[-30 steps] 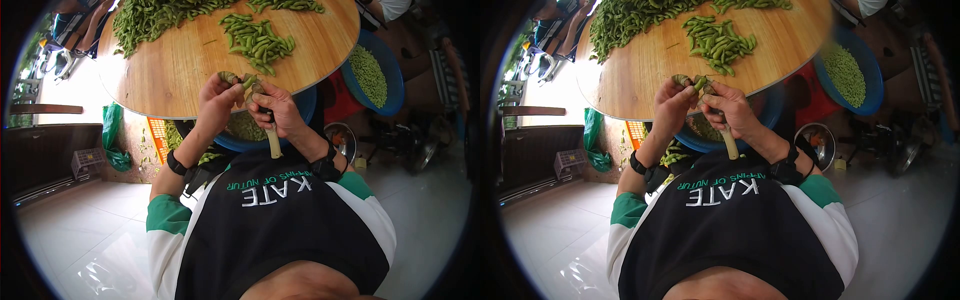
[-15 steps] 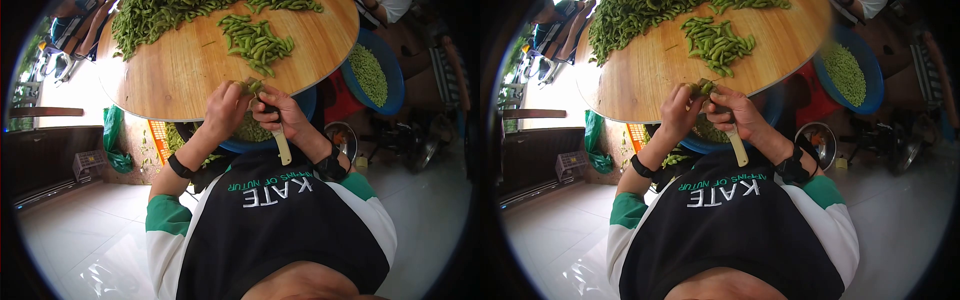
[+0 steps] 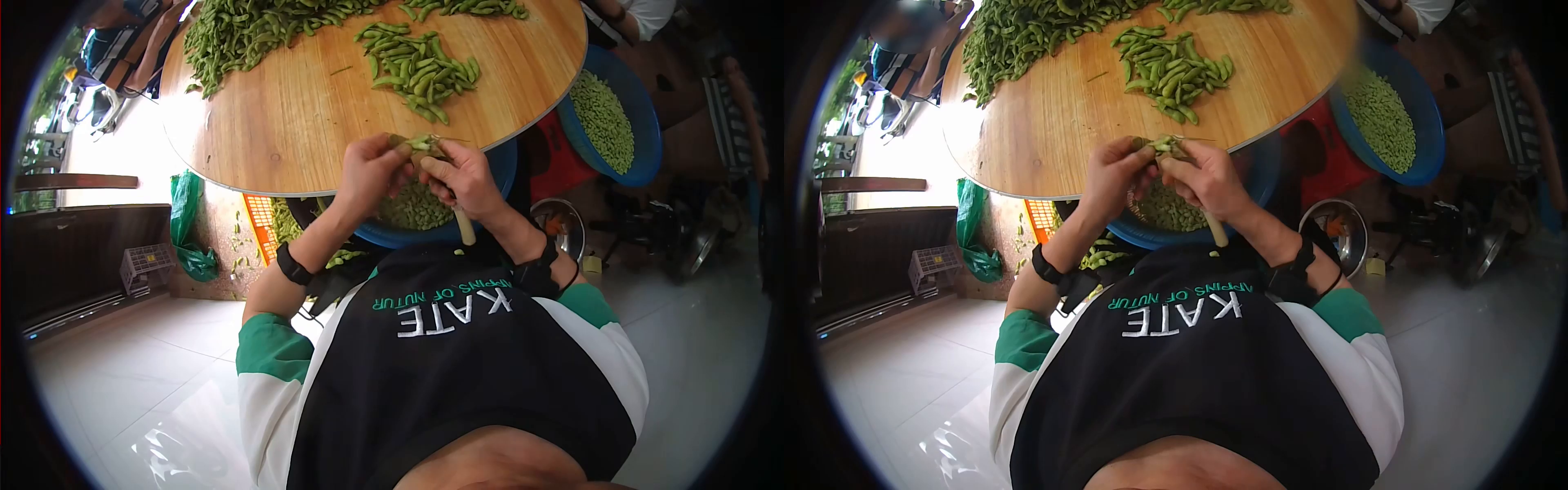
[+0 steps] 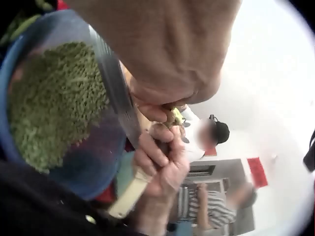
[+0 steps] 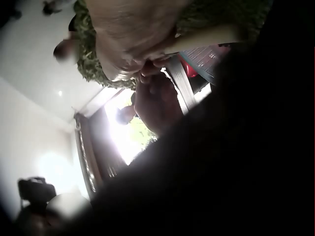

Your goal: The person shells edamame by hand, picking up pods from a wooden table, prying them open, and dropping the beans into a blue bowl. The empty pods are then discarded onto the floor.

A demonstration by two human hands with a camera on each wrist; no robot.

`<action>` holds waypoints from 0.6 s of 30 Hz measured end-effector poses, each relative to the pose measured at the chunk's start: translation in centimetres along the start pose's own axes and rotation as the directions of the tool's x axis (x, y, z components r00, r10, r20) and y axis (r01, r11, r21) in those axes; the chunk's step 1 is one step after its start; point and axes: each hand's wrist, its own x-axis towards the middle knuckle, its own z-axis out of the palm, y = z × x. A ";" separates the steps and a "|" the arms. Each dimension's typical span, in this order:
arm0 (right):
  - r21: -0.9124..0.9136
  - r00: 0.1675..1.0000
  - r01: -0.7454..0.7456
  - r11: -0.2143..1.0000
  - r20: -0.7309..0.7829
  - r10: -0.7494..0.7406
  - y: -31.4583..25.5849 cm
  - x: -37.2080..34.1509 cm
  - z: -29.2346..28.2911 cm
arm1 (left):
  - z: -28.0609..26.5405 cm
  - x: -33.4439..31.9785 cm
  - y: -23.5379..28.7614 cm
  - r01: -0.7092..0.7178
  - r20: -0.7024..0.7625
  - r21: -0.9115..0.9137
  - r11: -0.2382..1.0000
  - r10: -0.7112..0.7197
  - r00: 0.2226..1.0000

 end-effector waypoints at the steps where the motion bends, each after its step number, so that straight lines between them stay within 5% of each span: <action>1: -0.193 0.995 0.068 0.979 -0.060 -0.081 0.1 -0.1 0.3 | 0.4 -0.1 -0.1 -0.004 0.001 0.001 1.000 0.004 1.000; 3: -0.262 0.975 0.126 0.957 -0.146 -0.168 0.5 0.0 1.1 | 1.4 -0.9 -0.2 -0.120 -0.068 0.193 0.974 0.136 0.988; 5: -0.594 0.808 0.388 0.704 -0.148 -0.570 1.3 0.5 1.1 | 1.7 -1.3 -0.7 -0.122 -0.096 0.217 0.969 0.146 0.985; 7: -0.596 0.863 0.308 0.742 -0.153 -0.481 0.3 0.0 0.9 | 1.7 -1.6 -0.9 -0.412 0.004 0.609 0.678 0.516 0.856; 9: -0.599 0.909 0.227 0.768 -0.154 -0.388 -0.1 0.0 0.8 | 2.0 -2.5 -0.4 -0.426 0.021 0.638 0.642 0.538 0.842; 11: -0.771 0.811 0.347 0.534 -0.038 -0.584 0.3 0.0 0.7 | 2.3 -3.2 0.0 -0.436 0.035 0.665 0.606 0.557 0.830; 15: -0.801 0.730 0.436 0.410 0.048 -0.682 0.4 0.2 1.4 | 2.2 -4.3 0.5 -0.481 0.126 0.729 0.487 0.596 0.793; 18: -0.835 0.771 0.410 0.367 0.103 -0.628 0.4 0.1 0.4 | 0.9 -6.9 1.8 -0.390 0.155 0.794 0.466 0.466 0.871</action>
